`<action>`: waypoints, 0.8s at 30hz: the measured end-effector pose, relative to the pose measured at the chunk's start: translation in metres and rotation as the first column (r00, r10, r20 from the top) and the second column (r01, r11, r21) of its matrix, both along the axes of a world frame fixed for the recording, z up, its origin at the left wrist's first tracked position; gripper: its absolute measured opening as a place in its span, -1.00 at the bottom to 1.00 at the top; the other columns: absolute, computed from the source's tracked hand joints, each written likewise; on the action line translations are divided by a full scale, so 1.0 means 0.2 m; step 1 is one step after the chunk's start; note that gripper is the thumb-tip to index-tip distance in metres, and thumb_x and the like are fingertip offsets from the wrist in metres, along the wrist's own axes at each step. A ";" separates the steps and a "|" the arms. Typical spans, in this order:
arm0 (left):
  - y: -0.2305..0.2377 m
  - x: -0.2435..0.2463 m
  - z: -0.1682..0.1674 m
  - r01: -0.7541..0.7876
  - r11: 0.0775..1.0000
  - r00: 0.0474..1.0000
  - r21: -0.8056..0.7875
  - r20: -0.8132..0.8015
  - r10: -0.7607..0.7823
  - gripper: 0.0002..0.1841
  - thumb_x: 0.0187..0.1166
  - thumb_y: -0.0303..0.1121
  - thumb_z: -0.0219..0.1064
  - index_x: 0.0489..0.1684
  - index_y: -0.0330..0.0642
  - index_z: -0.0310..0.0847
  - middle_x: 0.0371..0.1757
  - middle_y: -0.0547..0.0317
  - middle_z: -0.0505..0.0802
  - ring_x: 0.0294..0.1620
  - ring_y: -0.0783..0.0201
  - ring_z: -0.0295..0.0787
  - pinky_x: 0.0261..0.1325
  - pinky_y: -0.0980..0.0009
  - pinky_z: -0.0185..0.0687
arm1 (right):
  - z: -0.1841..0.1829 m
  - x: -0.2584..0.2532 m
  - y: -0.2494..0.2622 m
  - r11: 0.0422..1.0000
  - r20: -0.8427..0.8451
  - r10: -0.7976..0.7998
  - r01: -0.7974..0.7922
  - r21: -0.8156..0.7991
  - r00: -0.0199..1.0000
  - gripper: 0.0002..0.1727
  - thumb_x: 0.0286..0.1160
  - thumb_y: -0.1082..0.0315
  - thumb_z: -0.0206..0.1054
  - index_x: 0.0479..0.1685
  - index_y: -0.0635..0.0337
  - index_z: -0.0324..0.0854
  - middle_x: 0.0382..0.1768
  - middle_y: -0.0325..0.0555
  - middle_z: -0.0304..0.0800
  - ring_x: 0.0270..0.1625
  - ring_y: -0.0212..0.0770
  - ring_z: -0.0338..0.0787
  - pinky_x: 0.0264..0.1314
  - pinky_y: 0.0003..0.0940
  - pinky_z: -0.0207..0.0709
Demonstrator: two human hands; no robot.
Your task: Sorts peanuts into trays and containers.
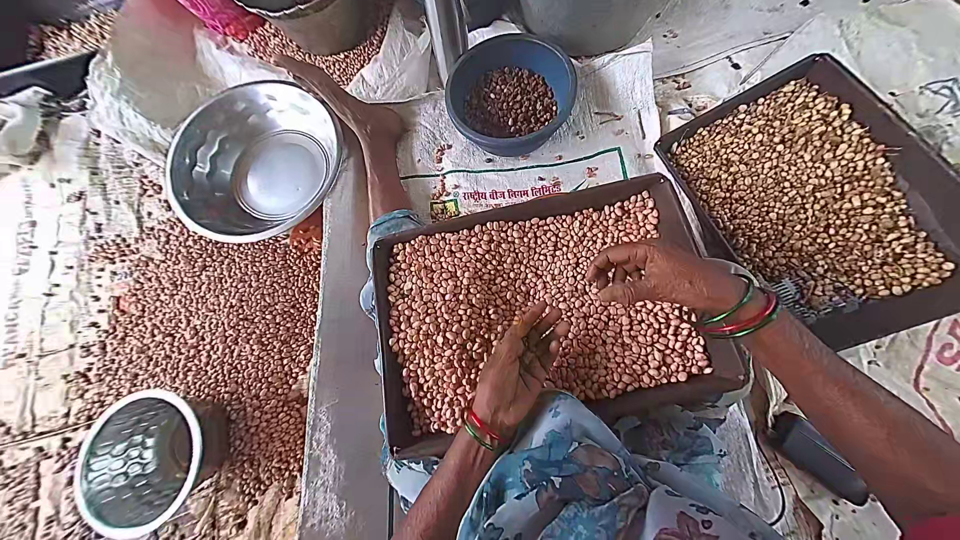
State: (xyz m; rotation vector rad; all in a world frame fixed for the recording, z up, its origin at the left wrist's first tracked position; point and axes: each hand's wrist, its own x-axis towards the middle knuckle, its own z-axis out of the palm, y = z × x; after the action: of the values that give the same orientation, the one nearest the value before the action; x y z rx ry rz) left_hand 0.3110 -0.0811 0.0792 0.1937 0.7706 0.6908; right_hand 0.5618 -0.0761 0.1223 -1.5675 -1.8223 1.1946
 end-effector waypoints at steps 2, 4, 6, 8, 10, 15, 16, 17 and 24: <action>0.00 0.02 -0.02 -0.022 1.000 0.999 -0.018 0.026 0.022 -0.49 0.93 -0.22 -0.41 0.17 -0.26 0.53 -0.15 0.09 0.90 -0.21 0.35 0.91 -0.13 0.55 0.81 | 0.01 -0.07 -0.08 0.983 0.042 0.172 -0.169 -0.068 0.984 -0.84 0.47 0.31 0.46 -0.29 0.22 0.83 -0.44 -0.22 0.77 -0.41 -0.42 0.64 -0.31 -0.46 0.47; 0.01 -0.01 -0.01 -0.086 0.995 0.989 -0.044 0.120 0.091 -0.45 0.92 -0.20 -0.40 -0.15 -0.18 0.59 -0.49 0.28 0.77 -0.52 0.48 0.76 -0.36 0.66 0.71 | -0.02 -0.14 -0.15 0.861 0.060 0.437 -0.398 -0.316 0.897 -0.75 0.62 0.33 0.35 -0.15 0.36 0.86 -0.33 0.13 0.85 -0.21 -0.02 0.78 -0.03 -0.04 0.54; 0.04 -0.10 -0.01 -0.159 0.984 0.937 -0.079 0.302 0.176 -0.51 0.90 -0.27 -0.33 -0.15 -0.18 0.60 -0.63 0.36 0.69 -0.66 0.54 0.67 -0.48 0.71 0.65 | -0.10 -0.23 -0.20 0.805 0.069 0.483 -0.412 -0.427 0.873 -0.71 0.68 0.33 0.30 0.04 0.41 0.81 -0.17 0.32 0.84 -0.06 0.21 0.80 0.14 0.13 0.51; 0.05 -0.18 -0.02 -0.237 0.968 0.859 -0.088 0.446 0.251 -0.62 0.84 -0.37 -0.20 0.12 -0.25 0.62 -0.59 0.32 0.74 -0.63 0.50 0.70 -0.44 0.68 0.68 | -0.15 -0.25 -0.19 0.889 0.183 0.352 -0.267 -0.372 0.918 -0.62 0.71 0.28 0.28 0.40 0.20 0.69 0.08 0.25 0.80 0.08 0.20 0.77 0.19 0.21 0.53; 0.06 -0.25 -0.02 -0.310 0.951 0.831 -0.013 0.482 0.277 -0.65 0.79 -0.42 -0.10 0.30 -0.24 0.56 -0.47 0.27 0.80 -0.52 0.47 0.78 -0.33 0.66 0.73 | -0.17 -0.20 -0.13 0.987 0.322 0.072 -0.021 -0.161 0.944 -0.50 0.63 0.37 0.35 0.57 0.03 0.61 0.38 0.22 0.72 0.41 0.34 0.65 0.39 0.52 0.29; 0.02 -0.45 0.02 -0.359 0.927 0.845 0.106 0.458 0.275 -0.75 0.61 -0.48 0.23 0.16 -0.26 0.67 -0.35 0.21 0.85 -0.44 0.41 0.83 -0.33 0.62 0.76 | -0.13 -0.06 -0.22 0.994 0.283 0.062 -0.084 0.064 0.957 -0.78 0.52 0.52 0.35 0.02 0.25 0.87 0.02 0.21 0.88 0.15 0.25 0.83 0.25 0.22 0.59; 0.00 -0.48 0.03 -0.327 0.939 0.849 0.106 0.468 0.243 -0.75 0.59 -0.46 0.28 0.15 -0.28 0.71 -0.36 0.21 0.86 -0.44 0.41 0.83 -0.33 0.62 0.75 | -0.13 -0.06 -0.28 0.977 0.220 0.214 -0.214 -0.024 0.952 -0.80 0.53 0.51 0.33 -0.05 0.28 0.88 -0.06 0.22 0.88 0.08 0.23 0.82 0.21 0.17 0.57; -0.02 -0.52 0.02 -0.295 0.948 0.857 0.119 0.472 0.207 -0.74 0.58 -0.44 0.30 0.16 -0.26 0.73 -0.36 0.24 0.86 -0.43 0.44 0.82 -0.33 0.64 0.73 | -0.14 -0.06 -0.34 0.943 0.197 0.332 -0.320 -0.093 0.922 -0.81 0.52 0.49 0.35 -0.10 0.28 0.88 -0.12 0.23 0.87 0.05 0.26 0.80 0.18 0.19 0.54; -0.14 -0.63 -0.01 -0.330 0.943 0.821 0.032 0.502 0.271 -0.81 0.55 -0.48 0.32 0.01 -0.31 0.75 -0.39 0.22 0.85 -0.44 0.47 0.81 -0.35 0.67 0.69 | -0.10 0.06 -0.50 0.959 0.605 -0.280 0.191 0.208 0.745 -0.82 0.40 0.47 0.54 -0.13 0.42 0.77 -0.20 0.37 0.77 -0.12 0.40 0.82 -0.16 0.31 0.63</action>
State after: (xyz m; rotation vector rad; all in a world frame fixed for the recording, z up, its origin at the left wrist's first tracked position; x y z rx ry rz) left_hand 0.1846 -0.1093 0.0762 -0.0061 0.2647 1.0399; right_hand 0.5745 -0.1753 0.1016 -2.2182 -1.9371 0.4224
